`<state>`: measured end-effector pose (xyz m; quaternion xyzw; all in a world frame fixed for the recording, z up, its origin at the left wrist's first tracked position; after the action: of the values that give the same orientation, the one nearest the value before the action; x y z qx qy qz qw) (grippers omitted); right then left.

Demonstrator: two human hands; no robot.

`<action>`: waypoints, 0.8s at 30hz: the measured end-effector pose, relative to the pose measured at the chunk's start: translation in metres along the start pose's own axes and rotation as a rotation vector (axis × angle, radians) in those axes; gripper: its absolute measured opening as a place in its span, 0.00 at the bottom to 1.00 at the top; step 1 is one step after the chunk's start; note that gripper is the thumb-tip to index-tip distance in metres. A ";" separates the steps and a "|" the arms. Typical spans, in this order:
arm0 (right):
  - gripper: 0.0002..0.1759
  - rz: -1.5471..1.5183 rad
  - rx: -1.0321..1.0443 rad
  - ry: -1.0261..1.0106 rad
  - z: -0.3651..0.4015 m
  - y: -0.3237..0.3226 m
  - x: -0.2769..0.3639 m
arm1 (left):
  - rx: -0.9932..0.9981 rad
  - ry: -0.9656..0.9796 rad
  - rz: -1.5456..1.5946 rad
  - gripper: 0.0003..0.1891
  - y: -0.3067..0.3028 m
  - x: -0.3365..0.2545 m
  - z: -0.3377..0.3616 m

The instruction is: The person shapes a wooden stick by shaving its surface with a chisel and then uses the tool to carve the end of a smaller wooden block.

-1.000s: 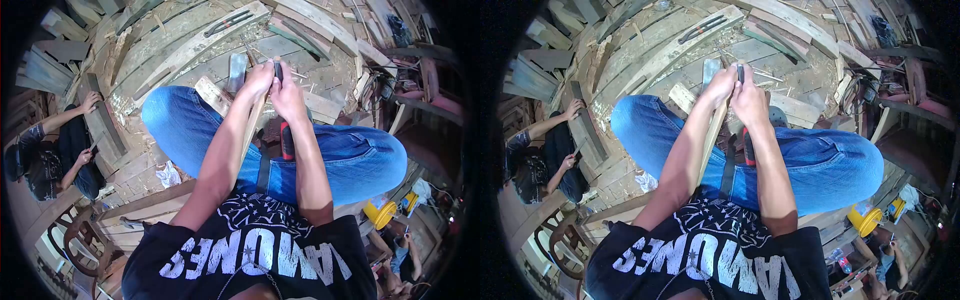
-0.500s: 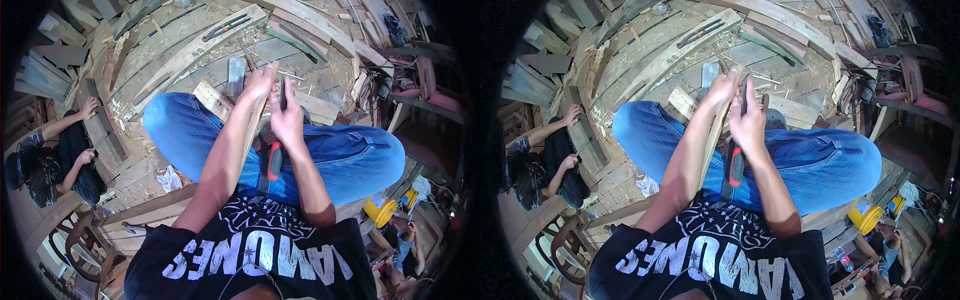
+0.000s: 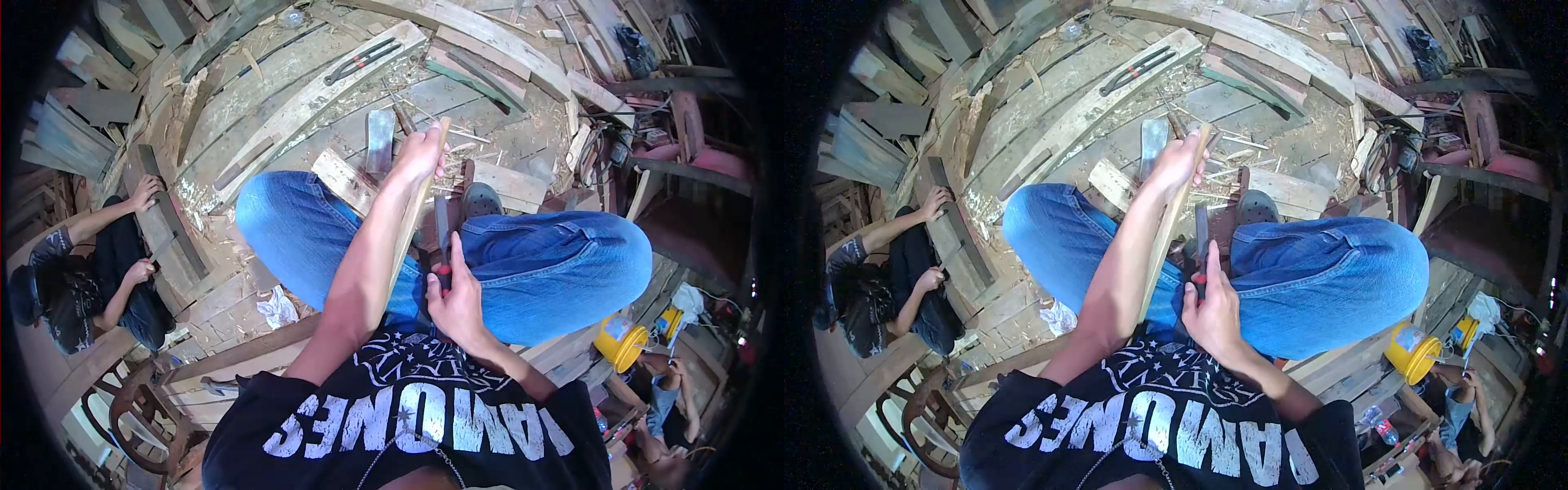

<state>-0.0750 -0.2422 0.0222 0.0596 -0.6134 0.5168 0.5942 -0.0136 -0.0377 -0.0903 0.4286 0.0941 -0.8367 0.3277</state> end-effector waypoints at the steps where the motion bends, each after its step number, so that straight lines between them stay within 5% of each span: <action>1: 0.40 -0.007 0.030 0.017 0.002 0.001 -0.004 | 0.008 0.003 0.020 0.29 0.000 0.000 0.000; 7: 0.32 0.062 0.055 0.049 0.007 -0.001 -0.004 | -0.003 -0.006 0.027 0.30 0.000 -0.001 0.001; 13: 0.29 -0.359 -0.035 0.142 -0.017 -0.008 0.005 | -0.012 -0.028 0.002 0.30 0.000 -0.001 0.001; 24: 0.30 0.161 0.059 0.101 -0.096 -0.004 0.008 | -0.016 -0.004 -0.032 0.30 -0.001 0.001 -0.002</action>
<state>-0.0102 -0.1726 0.0078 0.0012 -0.5702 0.5830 0.5788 -0.0131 -0.0365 -0.0929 0.4226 0.1068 -0.8420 0.3179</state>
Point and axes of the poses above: each hand's wrist, its own z-axis away from the middle knuckle, its own y-axis out of the palm, x = y × z, the point moved 2 cm from there along -z, towards the middle knuckle, and after that the axes turned 3 degrees about -z, right-handed, at the moved point
